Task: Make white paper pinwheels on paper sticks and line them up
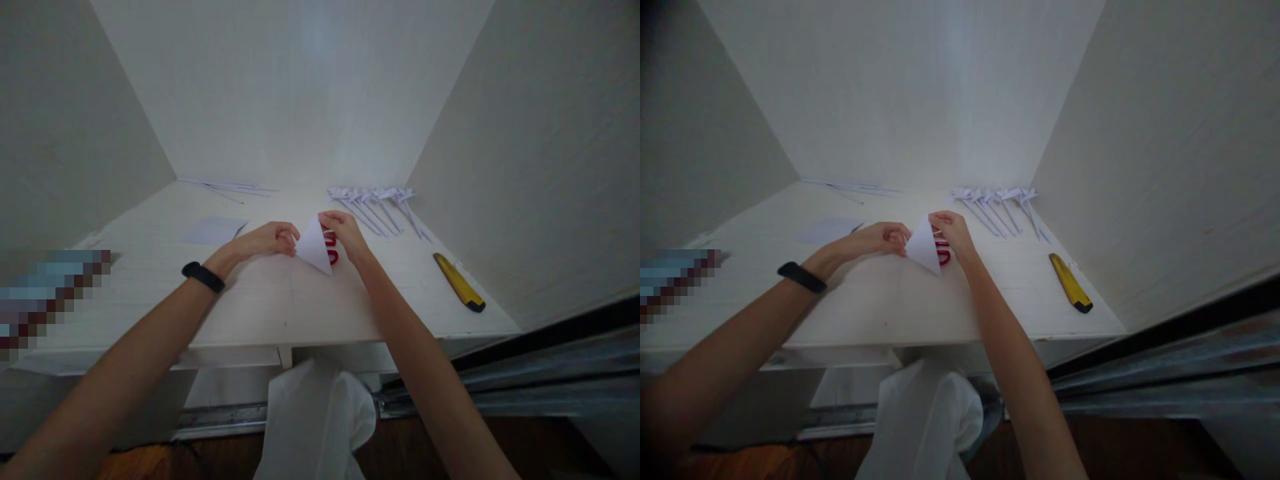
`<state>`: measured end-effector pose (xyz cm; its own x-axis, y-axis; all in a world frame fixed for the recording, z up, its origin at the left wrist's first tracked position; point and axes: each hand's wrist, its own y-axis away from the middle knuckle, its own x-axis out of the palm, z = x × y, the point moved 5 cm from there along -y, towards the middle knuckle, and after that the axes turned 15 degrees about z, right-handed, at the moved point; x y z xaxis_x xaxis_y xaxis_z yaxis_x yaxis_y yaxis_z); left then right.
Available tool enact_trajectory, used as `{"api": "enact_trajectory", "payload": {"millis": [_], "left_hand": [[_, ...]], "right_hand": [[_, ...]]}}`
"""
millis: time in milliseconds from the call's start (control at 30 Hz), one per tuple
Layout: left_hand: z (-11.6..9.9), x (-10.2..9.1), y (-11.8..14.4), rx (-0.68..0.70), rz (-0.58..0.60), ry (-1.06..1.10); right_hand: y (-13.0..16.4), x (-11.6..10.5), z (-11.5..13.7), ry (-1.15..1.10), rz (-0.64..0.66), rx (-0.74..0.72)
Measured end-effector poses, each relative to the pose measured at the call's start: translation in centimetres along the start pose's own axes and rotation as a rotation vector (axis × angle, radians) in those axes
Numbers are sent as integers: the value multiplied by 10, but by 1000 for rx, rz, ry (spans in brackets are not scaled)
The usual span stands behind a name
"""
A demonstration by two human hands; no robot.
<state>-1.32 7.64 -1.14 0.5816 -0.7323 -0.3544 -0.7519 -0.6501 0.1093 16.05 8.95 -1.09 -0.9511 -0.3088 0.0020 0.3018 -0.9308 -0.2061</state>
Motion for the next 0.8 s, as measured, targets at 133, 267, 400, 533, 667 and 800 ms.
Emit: {"api": "enact_trajectory", "payload": {"millis": [133, 267, 400, 533, 667, 800], "left_hand": [[3, -4, -2, 34, -1, 19], [-6, -11, 0, 128, -107, 44], [-29, -21, 13, 264, -394, 58], [-50, -27, 30, 340, -615, -3], [-70, -24, 46, 395, -714, -233], [-85, -20, 62, 432, -861, -429]], "right_hand": [[-1, 2, 3, -3, 30, -37], [1, 4, 13, -17, 16, -118], [5, 10, 25, -1, 41, -191], [12, 21, 35, 33, 97, -216], [23, 30, 52, 266, 125, -269], [32, 38, 66, 513, 121, -320]]}}
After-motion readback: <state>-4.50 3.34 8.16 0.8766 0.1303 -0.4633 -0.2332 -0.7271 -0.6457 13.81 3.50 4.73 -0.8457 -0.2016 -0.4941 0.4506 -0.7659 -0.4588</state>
